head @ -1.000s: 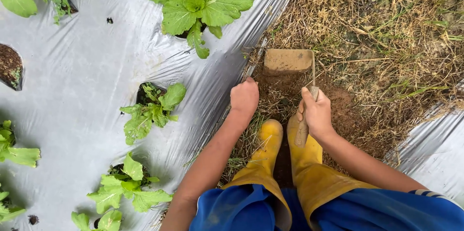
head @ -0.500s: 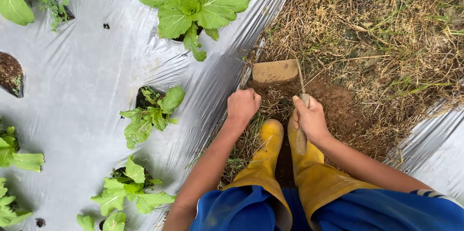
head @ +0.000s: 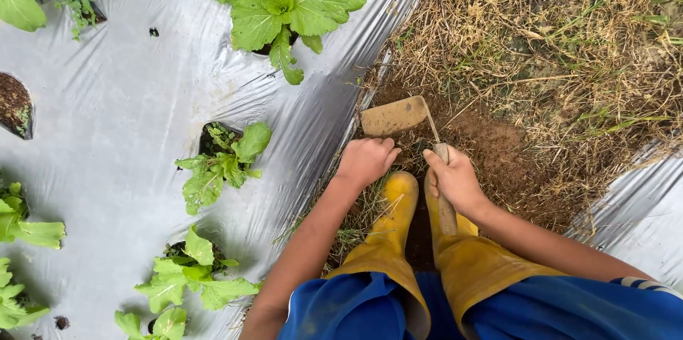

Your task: Using a hand hoe to loosen soil and manually pulling weeds from a garden bed.

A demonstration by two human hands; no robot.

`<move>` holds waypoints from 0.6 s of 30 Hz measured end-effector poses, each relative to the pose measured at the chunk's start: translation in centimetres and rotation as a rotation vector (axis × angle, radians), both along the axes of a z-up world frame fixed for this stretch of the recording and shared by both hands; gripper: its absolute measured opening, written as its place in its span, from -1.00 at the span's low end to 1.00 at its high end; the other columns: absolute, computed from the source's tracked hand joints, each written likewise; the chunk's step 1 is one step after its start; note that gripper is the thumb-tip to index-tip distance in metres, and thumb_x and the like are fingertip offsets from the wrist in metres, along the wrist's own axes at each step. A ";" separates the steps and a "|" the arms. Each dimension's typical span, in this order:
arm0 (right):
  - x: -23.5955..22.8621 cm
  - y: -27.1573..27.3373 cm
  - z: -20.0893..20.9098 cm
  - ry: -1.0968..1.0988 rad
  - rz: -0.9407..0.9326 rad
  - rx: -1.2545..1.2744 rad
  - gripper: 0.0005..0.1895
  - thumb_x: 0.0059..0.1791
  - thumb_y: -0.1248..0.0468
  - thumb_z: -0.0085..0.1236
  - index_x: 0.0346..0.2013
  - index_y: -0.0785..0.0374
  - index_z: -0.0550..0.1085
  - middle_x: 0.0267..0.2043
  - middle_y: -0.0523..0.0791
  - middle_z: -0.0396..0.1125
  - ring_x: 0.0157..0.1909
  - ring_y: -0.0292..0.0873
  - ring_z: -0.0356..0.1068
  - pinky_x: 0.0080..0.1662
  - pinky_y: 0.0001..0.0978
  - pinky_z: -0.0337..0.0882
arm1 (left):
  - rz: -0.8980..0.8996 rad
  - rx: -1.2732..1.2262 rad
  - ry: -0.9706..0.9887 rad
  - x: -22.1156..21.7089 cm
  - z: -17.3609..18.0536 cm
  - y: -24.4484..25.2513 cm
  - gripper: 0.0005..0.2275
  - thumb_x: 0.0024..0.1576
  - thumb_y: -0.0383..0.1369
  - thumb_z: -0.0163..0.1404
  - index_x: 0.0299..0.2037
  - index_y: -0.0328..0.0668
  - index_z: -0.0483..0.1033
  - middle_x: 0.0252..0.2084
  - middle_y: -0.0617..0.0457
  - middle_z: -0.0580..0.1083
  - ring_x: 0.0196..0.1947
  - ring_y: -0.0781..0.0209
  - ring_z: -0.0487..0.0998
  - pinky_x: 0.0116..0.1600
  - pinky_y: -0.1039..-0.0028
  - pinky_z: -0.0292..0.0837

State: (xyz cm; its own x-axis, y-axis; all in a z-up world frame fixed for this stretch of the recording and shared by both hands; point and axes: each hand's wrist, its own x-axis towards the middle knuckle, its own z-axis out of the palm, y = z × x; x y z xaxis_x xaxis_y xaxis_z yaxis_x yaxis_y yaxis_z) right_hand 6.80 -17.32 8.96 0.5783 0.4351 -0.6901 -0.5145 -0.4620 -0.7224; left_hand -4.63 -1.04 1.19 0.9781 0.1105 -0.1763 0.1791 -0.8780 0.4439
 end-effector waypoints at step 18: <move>0.4 0.0 0.6 -0.080 -0.005 0.022 -0.51 0.14 0.30 -0.03 -0.70 0.24 0.27 -0.88 -0.02 0.17 -0.88 -0.15 0.19 -0.70 -0.34 0.24 | -0.309 -0.108 -0.063 0.0 -0.7 -2.7 -0.78 0.19 -0.07 -0.01 -0.26 0.04 0.55 -0.42 0.13 0.49 -0.30 0.18 0.56 -0.22 0.42 0.56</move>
State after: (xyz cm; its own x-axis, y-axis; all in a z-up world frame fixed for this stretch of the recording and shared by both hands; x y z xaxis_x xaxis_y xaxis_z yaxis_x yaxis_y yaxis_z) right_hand 7.23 -17.36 9.52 0.6338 0.4465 -0.6316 -0.4568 -0.4430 -0.7714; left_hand -4.60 -3.78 0.45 0.9718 -0.2091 -0.1094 -0.1188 -0.8339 0.5390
